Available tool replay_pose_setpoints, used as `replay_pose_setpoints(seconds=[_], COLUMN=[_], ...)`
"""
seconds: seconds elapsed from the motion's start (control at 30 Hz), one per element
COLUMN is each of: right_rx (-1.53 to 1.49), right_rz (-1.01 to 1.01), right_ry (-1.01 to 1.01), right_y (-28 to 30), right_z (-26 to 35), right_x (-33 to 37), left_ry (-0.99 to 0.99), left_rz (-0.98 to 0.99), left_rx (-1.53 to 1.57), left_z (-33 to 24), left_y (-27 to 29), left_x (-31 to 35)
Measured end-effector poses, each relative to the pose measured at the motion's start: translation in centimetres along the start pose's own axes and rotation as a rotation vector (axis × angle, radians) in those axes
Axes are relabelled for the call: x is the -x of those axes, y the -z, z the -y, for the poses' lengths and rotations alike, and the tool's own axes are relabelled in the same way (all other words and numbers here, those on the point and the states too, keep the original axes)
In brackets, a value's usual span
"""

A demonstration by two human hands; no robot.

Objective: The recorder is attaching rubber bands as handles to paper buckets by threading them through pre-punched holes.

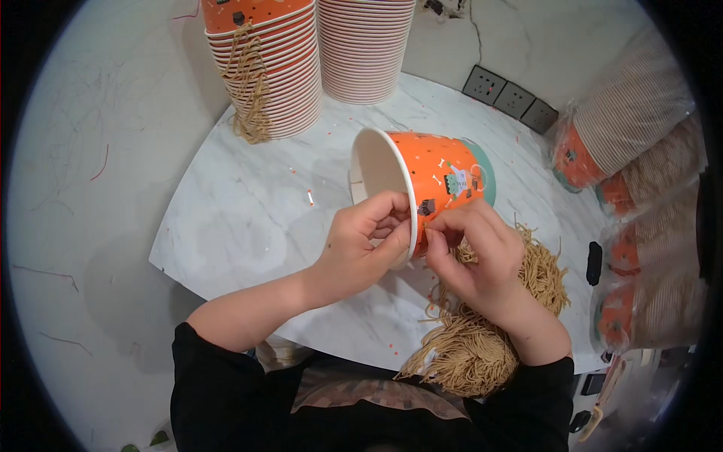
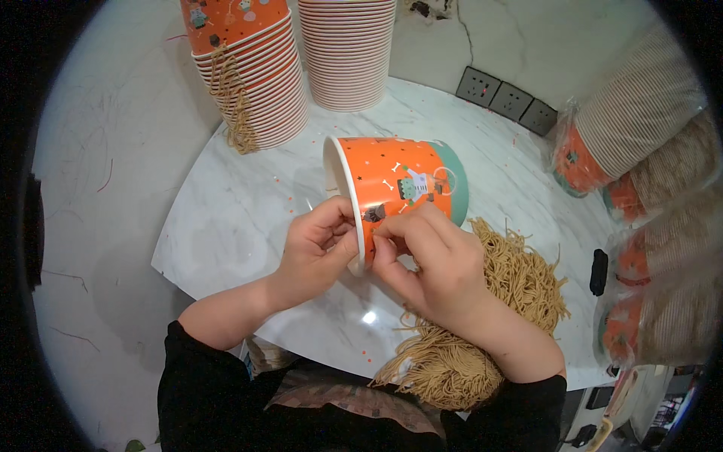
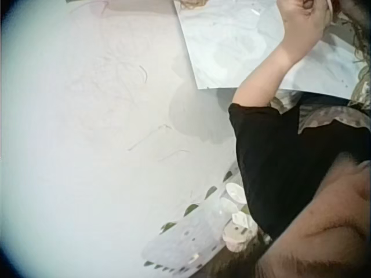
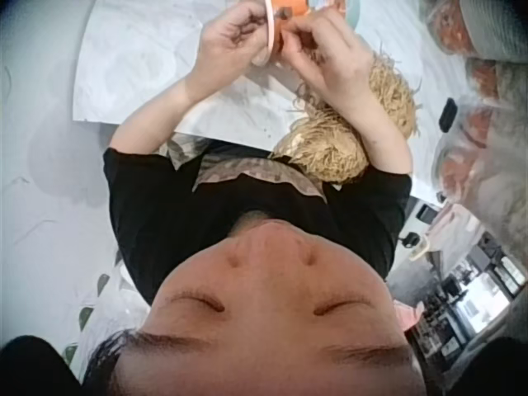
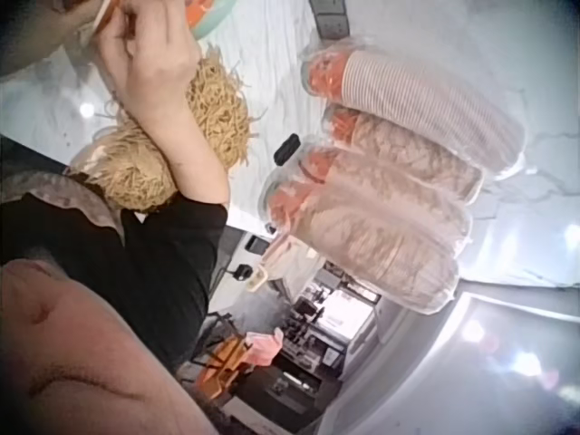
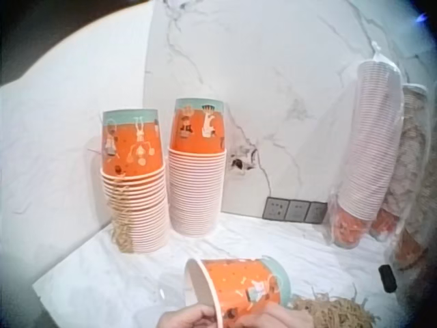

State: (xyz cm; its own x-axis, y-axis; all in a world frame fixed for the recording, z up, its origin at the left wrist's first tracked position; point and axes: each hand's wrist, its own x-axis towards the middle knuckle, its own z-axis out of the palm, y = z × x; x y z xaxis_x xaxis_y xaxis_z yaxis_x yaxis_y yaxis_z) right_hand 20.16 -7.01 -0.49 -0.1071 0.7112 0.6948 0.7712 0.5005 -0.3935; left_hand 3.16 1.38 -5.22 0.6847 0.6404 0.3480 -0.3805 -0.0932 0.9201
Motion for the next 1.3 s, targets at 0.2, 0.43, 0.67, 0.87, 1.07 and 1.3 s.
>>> replay_pose_setpoints(seconds=[0.2,0.43,0.67,0.87,1.07,1.3], right_rx=[-0.291,-0.987,-0.406,0.147,0.083,0.05], right_rz=[0.083,0.015,0.086,-0.068,-0.095,-0.131], right_ry=[-0.288,-0.599,-0.19,0.257,0.297,0.36], right_y=[0.4,0.1,1.0,0.7,0.5,1.0], right_z=[0.0,0.0,0.5,0.0,-1.4,-2.2], right_x=[0.2,0.1,-0.2,-0.1,-0.1,0.5], left_ry=[0.131,0.192,-0.122,-0.46,-0.7,-0.119], left_rz=[-0.103,-0.134,-0.03,0.064,-0.049,0.486], left_rx=[0.204,0.396,0.138,-0.607,-0.887,-0.926], left_z=[0.3,-0.1,-1.2,-1.5,-4.6,-11.0], left_y=[-0.2,0.2,-1.0,-0.7,0.8,-0.3], left_x=[-0.1,0.2,1.6,1.2,-0.1,-4.4])
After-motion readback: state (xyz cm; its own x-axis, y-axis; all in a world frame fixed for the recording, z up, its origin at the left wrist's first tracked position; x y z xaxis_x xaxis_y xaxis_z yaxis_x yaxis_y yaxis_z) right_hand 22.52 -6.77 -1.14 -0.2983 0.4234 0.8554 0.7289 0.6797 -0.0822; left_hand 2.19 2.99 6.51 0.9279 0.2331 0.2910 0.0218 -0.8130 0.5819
